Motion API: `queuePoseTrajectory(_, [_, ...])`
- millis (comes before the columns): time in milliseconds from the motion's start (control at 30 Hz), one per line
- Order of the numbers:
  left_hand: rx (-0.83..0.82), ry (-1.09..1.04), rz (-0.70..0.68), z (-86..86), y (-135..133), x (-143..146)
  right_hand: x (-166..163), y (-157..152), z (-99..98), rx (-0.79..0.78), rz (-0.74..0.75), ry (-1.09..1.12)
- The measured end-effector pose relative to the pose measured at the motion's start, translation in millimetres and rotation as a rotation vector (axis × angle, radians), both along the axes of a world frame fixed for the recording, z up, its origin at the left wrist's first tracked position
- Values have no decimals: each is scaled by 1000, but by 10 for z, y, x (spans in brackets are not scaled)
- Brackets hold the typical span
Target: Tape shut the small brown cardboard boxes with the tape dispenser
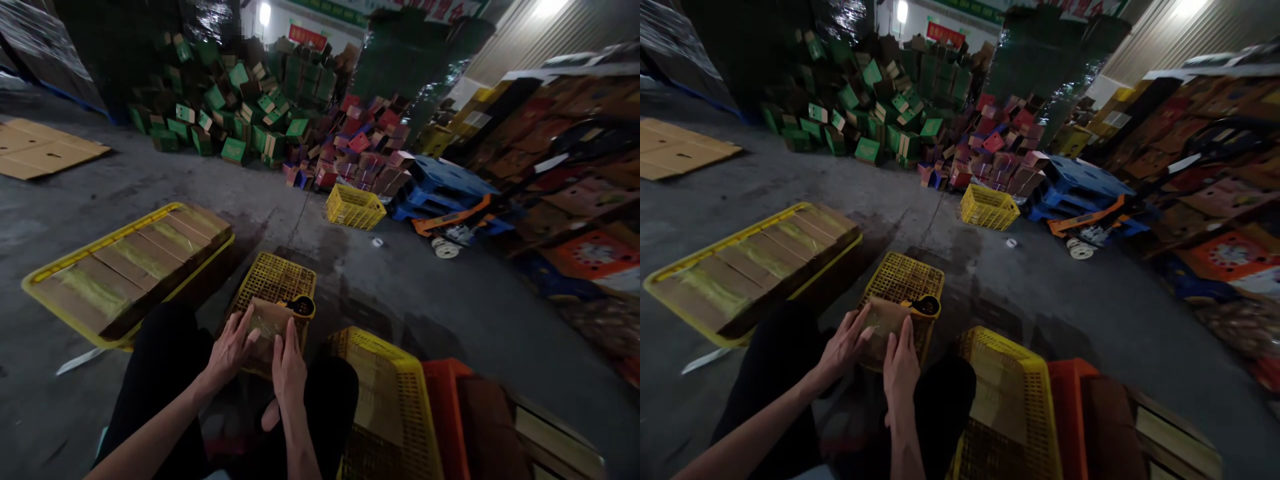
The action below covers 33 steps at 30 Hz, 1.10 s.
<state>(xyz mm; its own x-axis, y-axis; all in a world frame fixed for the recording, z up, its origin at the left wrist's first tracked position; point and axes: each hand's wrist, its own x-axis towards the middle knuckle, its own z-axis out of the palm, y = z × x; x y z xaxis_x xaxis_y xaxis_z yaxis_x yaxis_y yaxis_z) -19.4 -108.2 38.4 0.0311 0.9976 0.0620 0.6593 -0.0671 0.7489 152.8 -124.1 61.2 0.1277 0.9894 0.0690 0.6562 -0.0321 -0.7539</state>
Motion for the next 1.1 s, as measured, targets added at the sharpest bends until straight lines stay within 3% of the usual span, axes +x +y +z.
queuePoseTrajectory(233, [4,-119,-29,-23,-70,48,18,-286,-42,41,46,-34])
queuePoseTrajectory(500, [109,-22,-16,-165,-16,30,67,-663,-130,86,92,-297])
queuePoseTrajectory(667, [125,-22,-76,-89,-2,-34,41,-407,-41,200,194,-478])
queuePoseTrajectory(867, [142,-64,-162,2,38,-124,-99,11,-42,305,322,-517])
queuePoseTrajectory(1100, [140,-88,-268,71,13,-210,-204,37,-76,278,260,-516])
